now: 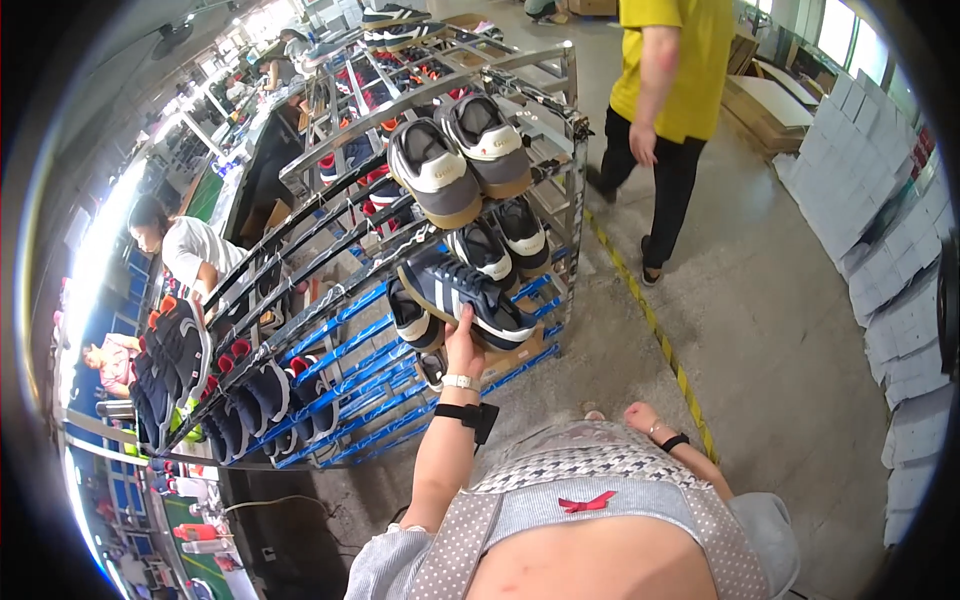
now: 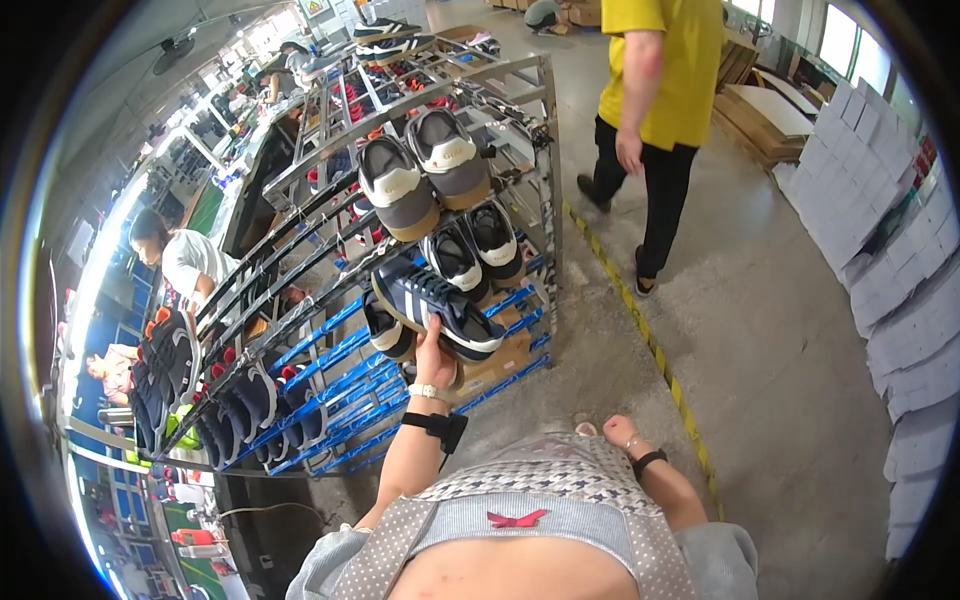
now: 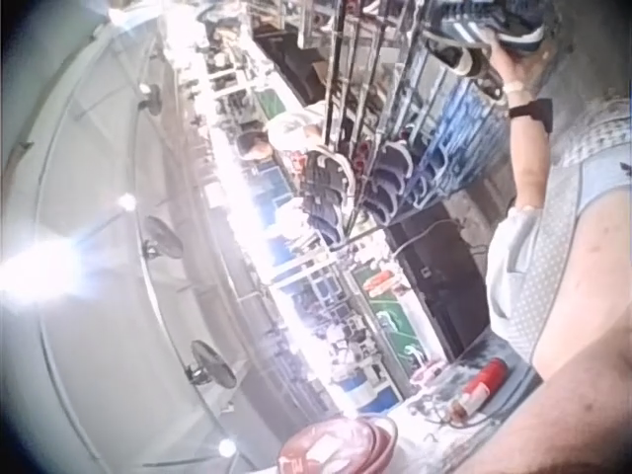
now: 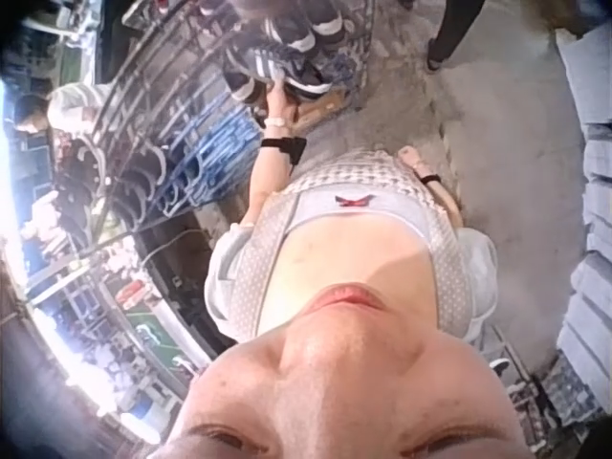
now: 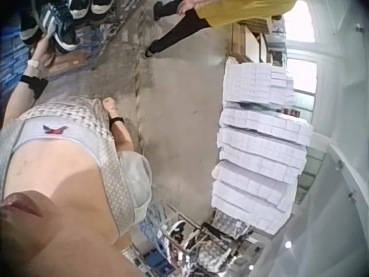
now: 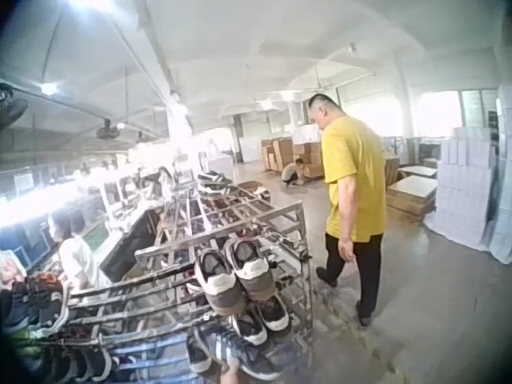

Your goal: Inspecting and sorting various sneakers on a mobile rack in a factory setting.

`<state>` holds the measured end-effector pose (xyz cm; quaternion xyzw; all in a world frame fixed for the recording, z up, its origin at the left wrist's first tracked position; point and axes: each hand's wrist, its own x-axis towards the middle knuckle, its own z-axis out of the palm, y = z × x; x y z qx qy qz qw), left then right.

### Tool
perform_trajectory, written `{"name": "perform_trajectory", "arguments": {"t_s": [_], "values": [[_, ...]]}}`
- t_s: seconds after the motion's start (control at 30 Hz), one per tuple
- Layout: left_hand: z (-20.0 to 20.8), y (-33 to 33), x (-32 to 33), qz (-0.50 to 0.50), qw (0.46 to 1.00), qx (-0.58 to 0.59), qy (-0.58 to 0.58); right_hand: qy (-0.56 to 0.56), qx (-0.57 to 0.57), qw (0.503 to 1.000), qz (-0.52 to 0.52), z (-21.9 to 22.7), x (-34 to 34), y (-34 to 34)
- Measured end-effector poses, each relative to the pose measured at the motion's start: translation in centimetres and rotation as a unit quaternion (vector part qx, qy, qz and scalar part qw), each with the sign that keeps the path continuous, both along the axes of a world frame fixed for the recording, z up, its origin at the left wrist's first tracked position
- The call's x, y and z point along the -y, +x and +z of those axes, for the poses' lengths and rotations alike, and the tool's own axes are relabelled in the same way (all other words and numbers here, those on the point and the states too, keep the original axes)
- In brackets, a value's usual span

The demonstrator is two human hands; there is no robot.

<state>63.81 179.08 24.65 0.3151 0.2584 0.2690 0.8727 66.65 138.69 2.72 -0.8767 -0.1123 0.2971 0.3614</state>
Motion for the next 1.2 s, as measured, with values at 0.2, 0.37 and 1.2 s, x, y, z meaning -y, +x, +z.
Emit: {"name": "perform_trajectory", "arguments": {"t_s": [0.2, 0.37, 1.2], "values": [[5.1, -4.5, 2.2, -0.123, 0.991, 0.034, -0.048, 0.006, -0.037, 0.999, -0.029, -0.4, -0.7, 1.8], [5.3, -13.1, 2.4, -0.009, 0.998, -0.039, 0.049, 0.028, -0.042, 0.999, -0.005, -0.9, -1.5, 2.9], [-2.3, -12.9, -16.4, 0.192, 0.889, -0.277, 0.310, -0.014, -0.067, 0.997, -0.030, 1.5, -1.0, 1.8]]}}
